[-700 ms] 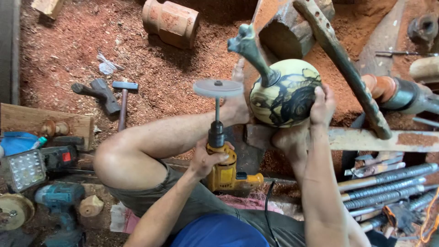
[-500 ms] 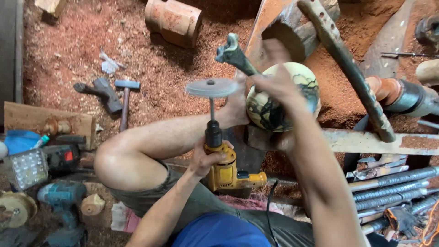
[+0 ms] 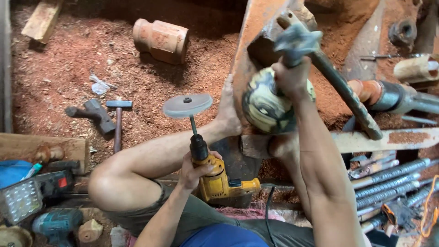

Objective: Polishing and finishing a wooden decorative vessel using a drill-mounted sanding disk.

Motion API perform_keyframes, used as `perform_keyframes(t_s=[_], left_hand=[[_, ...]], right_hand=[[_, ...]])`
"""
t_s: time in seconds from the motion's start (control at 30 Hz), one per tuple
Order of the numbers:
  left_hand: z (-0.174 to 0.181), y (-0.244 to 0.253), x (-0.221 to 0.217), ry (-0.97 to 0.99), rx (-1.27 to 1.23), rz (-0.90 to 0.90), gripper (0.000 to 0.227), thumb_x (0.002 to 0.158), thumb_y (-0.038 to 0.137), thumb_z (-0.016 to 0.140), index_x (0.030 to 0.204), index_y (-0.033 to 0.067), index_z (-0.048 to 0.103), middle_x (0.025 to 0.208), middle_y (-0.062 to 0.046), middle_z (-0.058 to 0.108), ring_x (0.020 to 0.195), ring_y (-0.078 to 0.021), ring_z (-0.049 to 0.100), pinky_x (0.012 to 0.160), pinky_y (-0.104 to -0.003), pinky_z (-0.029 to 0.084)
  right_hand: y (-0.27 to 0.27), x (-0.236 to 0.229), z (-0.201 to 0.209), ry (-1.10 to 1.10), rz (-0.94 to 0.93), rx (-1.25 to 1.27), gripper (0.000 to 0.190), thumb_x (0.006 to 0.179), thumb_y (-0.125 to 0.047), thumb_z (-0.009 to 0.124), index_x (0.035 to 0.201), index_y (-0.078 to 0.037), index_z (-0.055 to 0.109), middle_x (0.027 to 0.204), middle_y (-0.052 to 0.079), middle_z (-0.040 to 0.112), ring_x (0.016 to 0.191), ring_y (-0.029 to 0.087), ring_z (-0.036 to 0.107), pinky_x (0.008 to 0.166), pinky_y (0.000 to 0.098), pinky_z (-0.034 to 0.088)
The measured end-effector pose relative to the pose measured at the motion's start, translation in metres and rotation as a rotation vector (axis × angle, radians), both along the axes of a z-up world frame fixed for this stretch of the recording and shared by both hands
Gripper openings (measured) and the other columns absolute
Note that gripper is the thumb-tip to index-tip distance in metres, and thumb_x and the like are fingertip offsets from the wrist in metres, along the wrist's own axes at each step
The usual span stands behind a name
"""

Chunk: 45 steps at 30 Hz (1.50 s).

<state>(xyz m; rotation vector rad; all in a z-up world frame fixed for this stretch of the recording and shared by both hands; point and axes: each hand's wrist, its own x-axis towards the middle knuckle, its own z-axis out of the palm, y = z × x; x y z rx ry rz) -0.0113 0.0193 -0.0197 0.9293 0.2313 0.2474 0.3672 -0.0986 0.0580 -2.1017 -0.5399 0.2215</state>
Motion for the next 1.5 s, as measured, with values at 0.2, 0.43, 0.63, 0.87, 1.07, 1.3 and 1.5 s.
perform_keyframes(t_s=[0.2, 0.43, 0.63, 0.87, 1.07, 1.3, 1.5], left_hand=[[0.001, -0.004, -0.001, 0.019, 0.014, -0.056, 0.044, 0.077, 0.016, 0.079, 0.112, 0.0034, 0.056, 0.105, -0.018, 0.074, 0.098, -0.0256, 0.074, 0.091, -0.042, 0.063], [0.023, -0.010, -0.001, 0.071, -0.036, -0.025, 0.047, 0.076, 0.010, 0.075, 0.118, 0.0039, 0.055, 0.100, -0.016, 0.071, 0.100, -0.0258, 0.073, 0.087, -0.041, 0.062], [0.003, -0.012, 0.000, 0.137, 0.070, -0.069, 0.033, 0.075, 0.010, 0.073, 0.104, 0.0002, 0.060, 0.099, -0.021, 0.076, 0.089, -0.0284, 0.077, 0.082, -0.044, 0.067], [0.025, -0.005, 0.023, 0.310, 0.135, -0.129, 0.032, 0.073, 0.017, 0.072, 0.098, 0.0001, 0.063, 0.095, -0.018, 0.077, 0.081, -0.0246, 0.076, 0.075, -0.042, 0.066], [0.061, -0.005, 0.088, 0.447, 0.198, -0.223, 0.033, 0.079, 0.025, 0.071, 0.101, 0.0033, 0.063, 0.092, -0.012, 0.076, 0.080, -0.0206, 0.075, 0.077, -0.037, 0.065], [0.072, -0.035, 0.128, 0.503, 0.079, -0.211, 0.024, 0.081, 0.013, 0.070, 0.099, 0.0031, 0.059, 0.088, -0.013, 0.072, 0.076, -0.0205, 0.073, 0.071, -0.038, 0.065], [0.074, -0.053, 0.141, 0.580, 0.245, -0.363, 0.028, 0.082, 0.021, 0.072, 0.101, 0.0037, 0.059, 0.085, -0.010, 0.071, 0.073, -0.0199, 0.073, 0.071, -0.036, 0.065]], right_hand=[[0.007, -0.010, -0.002, 0.166, -0.140, 0.413, 0.016, 0.078, 0.003, 0.071, 0.075, -0.005, 0.057, 0.064, 0.006, 0.060, 0.049, 0.017, 0.062, 0.048, 0.0332, 0.057], [0.000, 0.018, -0.004, 0.277, -0.188, 0.464, 0.015, 0.079, 0.000, 0.074, 0.077, -0.005, 0.061, 0.067, 0.007, 0.065, 0.055, 0.016, 0.068, 0.058, 0.0334, 0.062], [0.000, 0.042, -0.001, 0.128, -0.199, 0.091, 0.034, 0.087, -0.027, 0.083, 0.109, -0.010, 0.064, 0.095, 0.004, 0.069, 0.087, 0.015, 0.074, 0.078, 0.0344, 0.058], [-0.040, -0.085, 0.081, 0.235, -0.208, 0.099, 0.062, 0.097, -0.029, 0.058, 0.150, -0.012, 0.030, 0.121, 0.012, 0.061, 0.107, 0.024, 0.068, 0.085, 0.0424, 0.060], [-0.108, -0.299, 0.024, -0.299, 0.248, -0.290, 0.112, 0.074, -0.057, 0.069, 0.156, 0.004, 0.022, 0.143, 0.029, 0.050, 0.125, 0.043, 0.056, 0.101, 0.0480, 0.045], [-0.130, -0.304, -0.053, -0.388, 0.165, -0.392, 0.090, 0.085, -0.010, 0.074, 0.158, 0.008, 0.024, 0.101, 0.012, 0.063, 0.088, 0.025, 0.061, 0.076, 0.0406, 0.050], [-0.141, -0.311, -0.054, -0.392, 0.046, -0.333, 0.095, 0.080, -0.012, 0.076, 0.156, 0.004, 0.022, 0.080, 0.007, 0.062, 0.069, 0.022, 0.060, 0.065, 0.0400, 0.048]])
